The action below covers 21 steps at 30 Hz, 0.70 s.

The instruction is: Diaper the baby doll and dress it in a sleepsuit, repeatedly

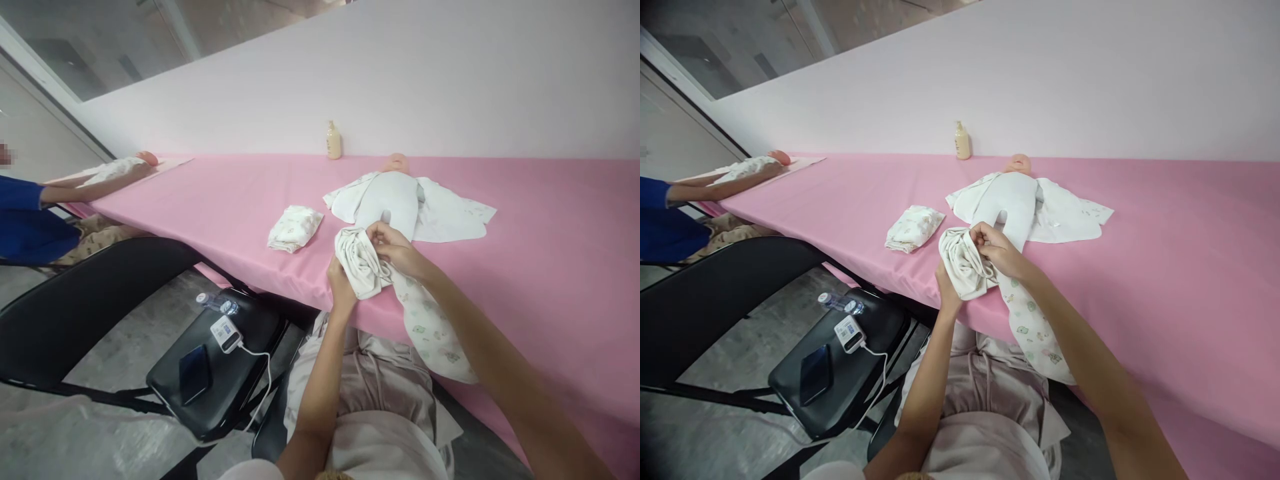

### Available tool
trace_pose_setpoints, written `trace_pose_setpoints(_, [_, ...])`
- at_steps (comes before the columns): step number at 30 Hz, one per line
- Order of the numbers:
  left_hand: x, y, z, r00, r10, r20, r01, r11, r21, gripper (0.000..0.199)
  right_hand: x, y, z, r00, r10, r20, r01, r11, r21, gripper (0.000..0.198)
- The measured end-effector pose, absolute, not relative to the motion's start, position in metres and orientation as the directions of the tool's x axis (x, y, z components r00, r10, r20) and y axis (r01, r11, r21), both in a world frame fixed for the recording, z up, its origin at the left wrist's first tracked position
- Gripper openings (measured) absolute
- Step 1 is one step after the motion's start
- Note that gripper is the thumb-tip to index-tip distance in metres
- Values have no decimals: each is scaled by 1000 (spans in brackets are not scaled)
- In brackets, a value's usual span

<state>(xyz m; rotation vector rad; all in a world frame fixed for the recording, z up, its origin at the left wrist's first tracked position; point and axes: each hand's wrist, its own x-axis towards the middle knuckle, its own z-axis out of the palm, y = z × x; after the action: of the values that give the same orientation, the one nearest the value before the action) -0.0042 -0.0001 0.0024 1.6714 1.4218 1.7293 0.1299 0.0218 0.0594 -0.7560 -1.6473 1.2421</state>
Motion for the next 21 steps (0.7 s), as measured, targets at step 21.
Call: trace_pose_setpoints(21, [-5,0,1,-237,784,574,381,-468,797,19,129,20,59,-371,874,314,-70,311,-948,10])
